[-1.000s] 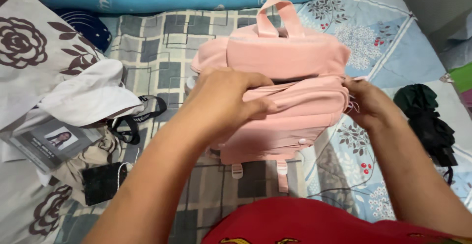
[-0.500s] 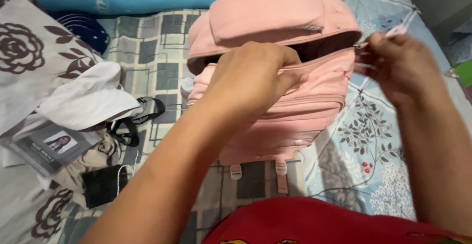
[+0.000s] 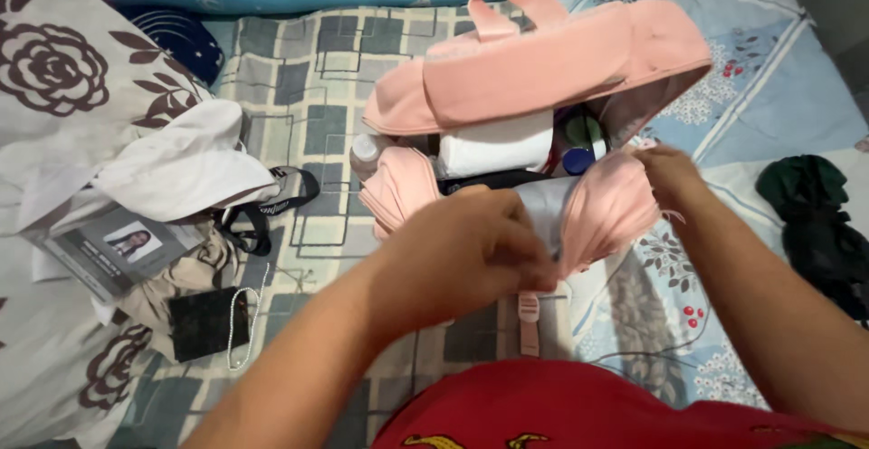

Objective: The person packs a pink backpack with daily essentials including a phone, keys, a folded umbrella, a water bottle, and a roll of toilet paper. They place items into various compartments, zip and unzip pockets, and reorganize contents before closing the bag.

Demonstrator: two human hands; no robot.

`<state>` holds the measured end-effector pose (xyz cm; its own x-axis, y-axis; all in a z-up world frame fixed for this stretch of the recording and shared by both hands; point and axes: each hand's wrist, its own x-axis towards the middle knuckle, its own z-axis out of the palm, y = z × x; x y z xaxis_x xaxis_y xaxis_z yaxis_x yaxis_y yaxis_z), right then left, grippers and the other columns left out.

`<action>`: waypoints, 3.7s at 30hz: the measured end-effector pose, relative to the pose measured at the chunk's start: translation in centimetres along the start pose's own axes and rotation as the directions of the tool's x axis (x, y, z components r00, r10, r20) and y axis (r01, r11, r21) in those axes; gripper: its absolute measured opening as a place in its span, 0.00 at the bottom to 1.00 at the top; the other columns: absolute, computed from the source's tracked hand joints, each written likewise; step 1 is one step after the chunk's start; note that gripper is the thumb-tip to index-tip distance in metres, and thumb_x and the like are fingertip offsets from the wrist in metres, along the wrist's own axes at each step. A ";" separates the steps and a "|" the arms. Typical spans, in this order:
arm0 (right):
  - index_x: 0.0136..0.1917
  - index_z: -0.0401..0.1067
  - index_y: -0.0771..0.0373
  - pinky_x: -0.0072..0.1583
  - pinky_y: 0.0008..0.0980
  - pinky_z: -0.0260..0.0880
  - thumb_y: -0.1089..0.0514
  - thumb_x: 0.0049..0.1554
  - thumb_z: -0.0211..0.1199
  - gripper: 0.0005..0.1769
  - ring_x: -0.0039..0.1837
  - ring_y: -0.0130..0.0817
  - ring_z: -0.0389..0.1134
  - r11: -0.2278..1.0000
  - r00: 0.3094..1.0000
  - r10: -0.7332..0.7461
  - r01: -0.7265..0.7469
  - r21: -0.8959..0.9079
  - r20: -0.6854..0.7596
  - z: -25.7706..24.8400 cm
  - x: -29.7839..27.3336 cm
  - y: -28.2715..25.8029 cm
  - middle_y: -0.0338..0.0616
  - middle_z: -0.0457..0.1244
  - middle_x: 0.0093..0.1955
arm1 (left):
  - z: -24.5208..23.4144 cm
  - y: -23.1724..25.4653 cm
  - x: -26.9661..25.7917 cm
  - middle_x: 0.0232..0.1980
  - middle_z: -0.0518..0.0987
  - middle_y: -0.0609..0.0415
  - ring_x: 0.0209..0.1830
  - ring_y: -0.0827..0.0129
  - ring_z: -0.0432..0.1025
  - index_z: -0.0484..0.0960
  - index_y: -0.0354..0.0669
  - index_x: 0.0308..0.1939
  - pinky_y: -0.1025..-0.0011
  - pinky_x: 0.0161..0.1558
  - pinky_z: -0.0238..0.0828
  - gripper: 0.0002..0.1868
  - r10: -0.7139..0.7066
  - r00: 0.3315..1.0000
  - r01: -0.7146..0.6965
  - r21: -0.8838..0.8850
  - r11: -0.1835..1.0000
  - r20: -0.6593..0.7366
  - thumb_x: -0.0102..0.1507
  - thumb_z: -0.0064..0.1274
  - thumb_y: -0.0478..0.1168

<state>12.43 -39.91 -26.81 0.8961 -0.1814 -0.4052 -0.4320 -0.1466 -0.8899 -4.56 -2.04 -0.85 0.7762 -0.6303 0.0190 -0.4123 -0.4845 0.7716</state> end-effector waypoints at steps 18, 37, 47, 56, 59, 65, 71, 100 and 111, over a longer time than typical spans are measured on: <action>0.67 0.71 0.63 0.57 0.42 0.77 0.37 0.64 0.63 0.30 0.59 0.37 0.74 0.883 0.854 -0.469 0.461 0.092 0.225 3.8 0.2 -24.3 0.43 0.71 0.61 | 9.6 -5.9 -3.4 0.76 0.67 0.55 0.80 0.47 0.52 0.87 0.65 0.46 0.35 0.73 0.43 0.19 0.308 0.941 -0.211 0.470 0.857 -0.137 0.51 0.63 0.53; 0.71 0.68 0.57 0.59 0.40 0.69 0.40 0.64 0.61 0.28 0.61 0.35 0.68 0.913 0.959 -0.206 0.260 -0.315 0.197 4.7 5.0 -17.8 0.41 0.67 0.61 | -6.8 -29.7 14.9 0.61 0.74 0.27 0.60 0.33 0.69 0.65 0.27 0.76 0.50 0.58 0.67 0.44 0.238 0.720 -0.001 0.343 0.940 -0.651 0.65 0.64 0.51; 0.73 0.67 0.54 0.59 0.39 0.65 0.42 0.64 0.60 0.28 0.62 0.34 0.65 0.864 0.993 0.105 -0.063 -0.500 0.056 4.3 2.9 -10.1 0.40 0.66 0.61 | -7.0 -38.2 18.4 0.45 0.82 0.37 0.48 0.43 0.78 0.83 0.35 0.50 0.48 0.49 0.71 0.28 -0.742 0.625 0.683 -0.289 0.670 -0.243 0.67 0.47 0.59; 0.68 0.70 0.52 0.67 0.36 0.62 0.35 0.65 0.48 0.28 0.67 0.30 0.64 0.728 0.764 -0.540 0.634 -0.260 0.353 0.4 -11.0 -18.7 0.36 0.66 0.64 | -5.6 -18.9 6.0 0.69 0.74 0.45 0.65 0.56 0.73 0.75 0.48 0.67 0.61 0.63 0.70 0.32 -0.258 0.861 0.204 -0.167 0.965 -0.439 0.65 0.52 0.61; 0.67 0.74 0.49 0.66 0.42 0.64 0.32 0.67 0.40 0.32 0.62 0.39 0.65 0.701 0.803 -0.360 0.569 -0.430 0.475 1.2 -15.8 -18.5 0.44 0.67 0.58 | -4.6 -11.7 2.0 0.72 0.73 0.53 0.64 0.60 0.74 0.85 0.48 0.54 0.63 0.59 0.72 0.26 -0.268 0.919 0.222 -0.184 0.958 -0.288 0.62 0.55 0.60; 0.60 0.81 0.47 0.57 0.48 0.71 0.35 0.56 0.60 0.25 0.54 0.39 0.70 0.573 0.744 -0.338 0.649 -0.501 0.577 2.7 -21.8 -14.2 0.37 0.72 0.54 | -2.0 -6.4 -2.6 0.72 0.69 0.49 0.64 0.54 0.72 0.88 0.51 0.48 0.60 0.61 0.71 0.17 -0.070 0.952 0.114 0.132 0.985 -0.298 0.58 0.62 0.49; 0.61 0.75 0.46 0.59 0.48 0.61 0.41 0.48 0.71 0.27 0.57 0.43 0.64 -0.060 0.296 -0.757 0.856 -0.513 0.582 3.9 -25.1 -8.4 0.45 0.64 0.49 | 5.8 -9.7 -5.9 0.68 0.71 0.53 0.71 0.54 0.64 0.79 0.54 0.60 0.50 0.70 0.55 0.22 0.196 0.900 -0.019 0.415 0.909 -0.390 0.62 0.60 0.43; 0.79 0.53 0.56 0.74 0.59 0.47 0.45 0.39 0.82 0.62 0.75 0.53 0.57 -0.100 0.416 -0.630 0.794 -0.600 0.656 15.4 -18.1 -20.1 0.54 0.59 0.70 | 8.7 -8.3 -2.0 0.72 0.68 0.44 0.69 0.48 0.65 0.62 0.45 0.74 0.50 0.69 0.63 0.38 0.044 0.702 -0.046 0.016 0.999 -0.711 0.64 0.59 0.47; 0.82 0.55 0.60 0.69 0.41 0.67 0.20 0.47 0.61 0.63 0.74 0.43 0.64 0.955 0.806 -0.295 0.262 0.138 0.512 8.5 -18.2 -20.7 0.50 0.61 0.75 | -0.6 -4.8 3.6 0.52 0.85 0.47 0.52 0.63 0.81 0.79 0.39 0.58 0.68 0.55 0.75 0.33 -0.297 0.835 0.158 -0.316 0.936 -0.463 0.53 0.66 0.50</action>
<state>5.92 -25.35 -2.83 0.9024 0.3954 -0.1712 -0.1634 -0.0536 -0.9851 0.51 -1.60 -4.10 0.9916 -0.1013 0.0809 -0.1124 -0.3613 0.9257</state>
